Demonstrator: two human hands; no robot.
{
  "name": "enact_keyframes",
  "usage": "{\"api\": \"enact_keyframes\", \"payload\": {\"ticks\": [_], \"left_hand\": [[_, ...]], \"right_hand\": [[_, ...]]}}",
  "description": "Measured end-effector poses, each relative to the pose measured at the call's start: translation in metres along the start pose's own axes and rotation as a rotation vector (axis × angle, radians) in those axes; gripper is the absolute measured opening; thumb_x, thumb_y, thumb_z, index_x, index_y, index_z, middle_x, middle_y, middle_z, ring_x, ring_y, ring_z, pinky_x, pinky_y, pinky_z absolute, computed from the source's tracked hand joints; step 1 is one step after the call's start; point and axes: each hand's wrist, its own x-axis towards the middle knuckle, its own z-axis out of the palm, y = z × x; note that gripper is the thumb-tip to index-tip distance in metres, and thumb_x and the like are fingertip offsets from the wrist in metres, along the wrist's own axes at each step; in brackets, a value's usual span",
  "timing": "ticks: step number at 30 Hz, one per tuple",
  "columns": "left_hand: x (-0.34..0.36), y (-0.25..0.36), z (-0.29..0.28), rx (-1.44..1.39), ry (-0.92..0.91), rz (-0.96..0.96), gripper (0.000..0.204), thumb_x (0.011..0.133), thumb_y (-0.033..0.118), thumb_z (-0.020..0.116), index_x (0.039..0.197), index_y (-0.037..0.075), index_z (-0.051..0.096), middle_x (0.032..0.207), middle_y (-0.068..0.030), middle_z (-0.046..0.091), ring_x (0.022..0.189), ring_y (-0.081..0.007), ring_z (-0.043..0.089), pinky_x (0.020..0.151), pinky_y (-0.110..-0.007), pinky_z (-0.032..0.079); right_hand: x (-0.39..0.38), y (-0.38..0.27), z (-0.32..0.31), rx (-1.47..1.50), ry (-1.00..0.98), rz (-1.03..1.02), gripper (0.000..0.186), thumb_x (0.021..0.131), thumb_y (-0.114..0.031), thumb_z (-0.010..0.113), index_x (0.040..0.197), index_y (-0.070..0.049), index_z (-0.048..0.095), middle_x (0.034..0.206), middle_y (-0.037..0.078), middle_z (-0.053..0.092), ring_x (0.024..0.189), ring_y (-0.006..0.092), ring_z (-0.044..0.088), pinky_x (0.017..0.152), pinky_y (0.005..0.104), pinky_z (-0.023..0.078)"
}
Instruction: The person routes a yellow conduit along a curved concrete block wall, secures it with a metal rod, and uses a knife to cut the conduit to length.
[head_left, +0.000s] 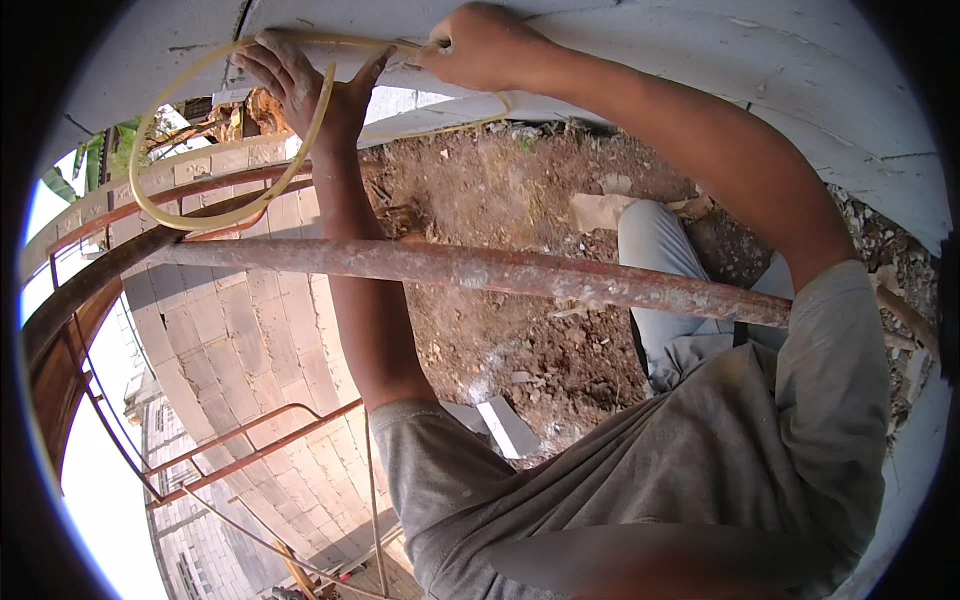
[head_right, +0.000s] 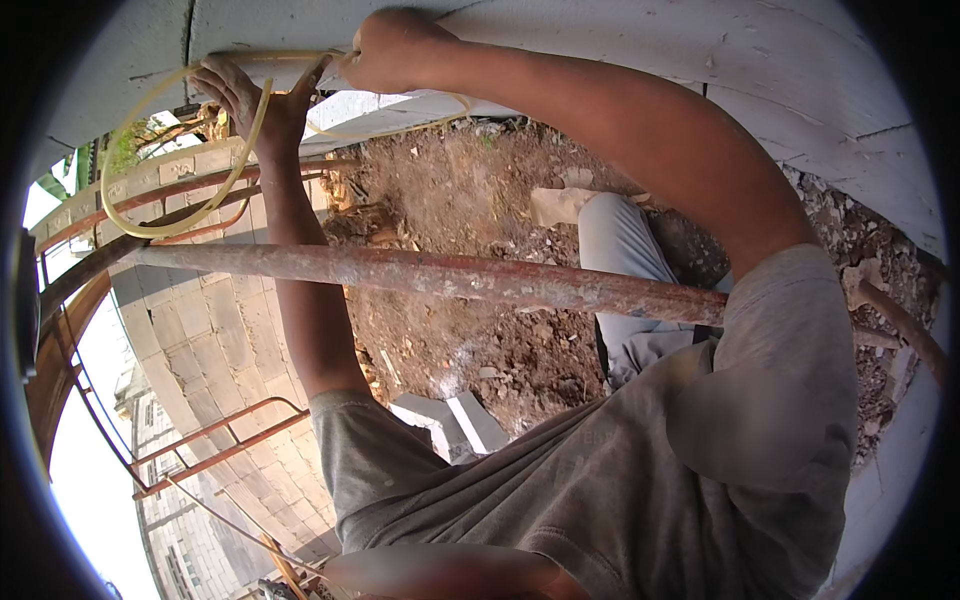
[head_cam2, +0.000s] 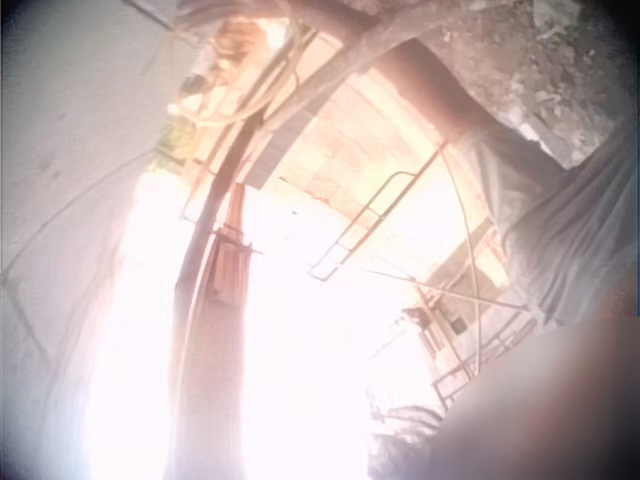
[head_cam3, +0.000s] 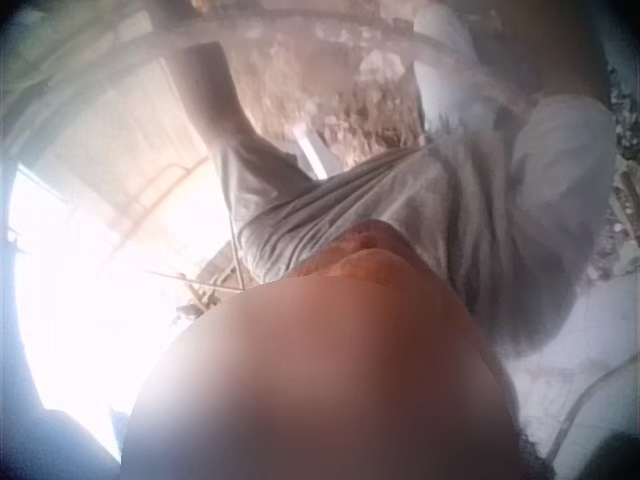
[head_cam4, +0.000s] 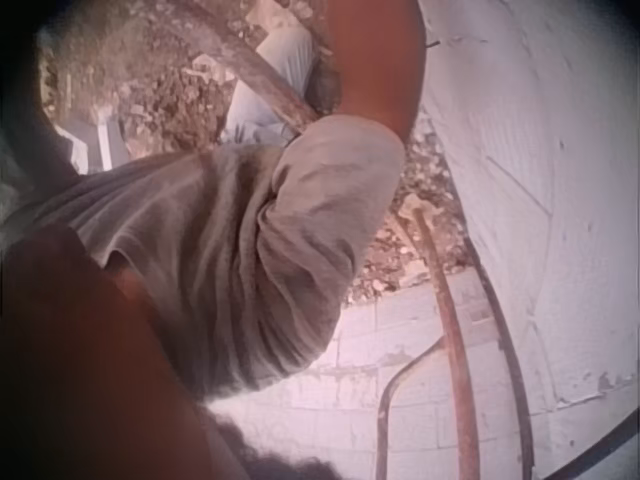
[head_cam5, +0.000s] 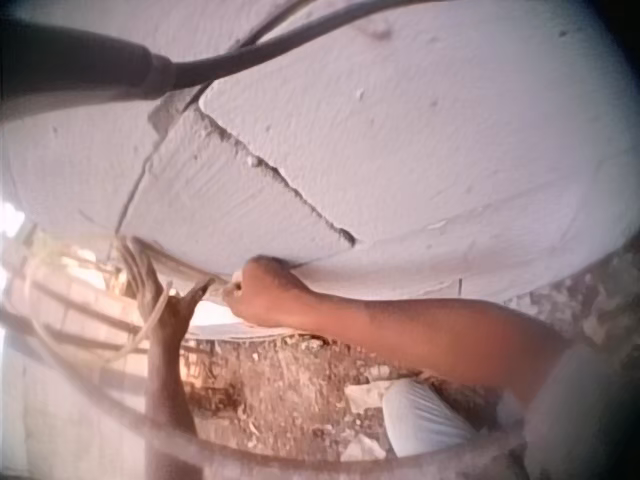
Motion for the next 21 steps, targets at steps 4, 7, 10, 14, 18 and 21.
{"api": "enact_keyframes", "payload": {"ticks": [4, 7, 10, 14, 18, 21], "left_hand": [[0.001, 0.001, -0.001, -0.012, 0.009, 0.011, 0.144, 0.058, 0.07, 0.083, 0.155, 0.0, 0.002, 0.155, -0.0401, 0.0, 0.144, -0.056, 0.003, 0.116, -0.059, 0.024], [0.0, 0.005, -0.004, -0.053, -0.015, -0.027, 0.145, 0.058, 0.072, 0.082, 0.153, -0.007, 0.005, 0.155, -0.0403, 0.003, 0.146, -0.0533, 0.0, 0.118, -0.058, 0.017], [0.004, 0.007, -0.005, -0.021, -0.039, -0.05, 0.146, 0.058, 0.073, 0.081, 0.152, -0.01, 0.006, 0.154, -0.0404, 0.004, 0.147, -0.0515, -0.001, 0.119, -0.058, 0.014], [0.002, 0.007, -0.006, -0.006, -0.061, -0.074, 0.146, 0.058, 0.074, 0.081, 0.151, -0.011, 0.006, 0.154, -0.0406, 0.004, 0.147, -0.0509, -0.001, 0.119, -0.058, 0.015], [0.003, 0.01, -0.008, -0.021, -0.068, -0.091, 0.145, 0.058, 0.074, 0.08, 0.151, -0.011, 0.008, 0.154, -0.0413, 0.003, 0.147, -0.0512, -0.001, 0.119, -0.058, 0.017], [0.002, 0.007, -0.006, -0.054, -0.008, -0.032, 0.145, 0.059, 0.074, 0.08, 0.151, -0.012, 0.009, 0.153, -0.0421, 0.003, 0.146, -0.0519, 0.0, 0.119, -0.057, 0.018]], "right_hand": [[0.001, 0.007, 0.0, -0.102, 0.009, 0.011, 0.038, 0.084, -0.033, 0.064, 0.089, 0.004, 0.073, 0.08, 0.028, 0.069, 0.075, 0.0399, 0.069, 0.073, 0.0457, 0.053], [-0.001, 0.008, -0.005, -0.252, -0.189, 0.085, 0.035, 0.085, -0.027, 0.06, 0.09, 0.005, 0.073, 0.08, 0.023, 0.07, 0.081, 0.034, 0.07, 0.078, 0.0424, 0.054], [0.001, 0.029, 0.001, -0.41, -0.188, 0.021, 0.033, 0.089, -0.03, 0.059, 0.095, 0.0, 0.073, 0.067, 0.016, 0.066, 0.061, 0.0282, 0.065, 0.066, 0.0407, 0.051], [0.001, 0.037, 0.004, -0.429, -0.192, 0.016, 0.03, 0.088, -0.026, 0.058, 0.092, -0.001, 0.072, 0.069, 0.018, 0.066, 0.063, 0.0303, 0.065, 0.068, 0.0423, 0.051], [0.0, 0.038, 0.002, -0.417, -0.188, 0.031, 0.029, 0.088, -0.026, 0.058, 0.091, -0.001, 0.071, 0.069, 0.018, 0.066, 0.066, 0.0309, 0.065, 0.07, 0.043, 0.051], [0.0, 0.037, 0.003, -0.408, -0.186, 0.023, 0.029, 0.088, -0.027, 0.058, 0.09, -0.001, 0.071, 0.07, 0.018, 0.066, 0.066, 0.0308, 0.065, 0.071, 0.0429, 0.051]]}}
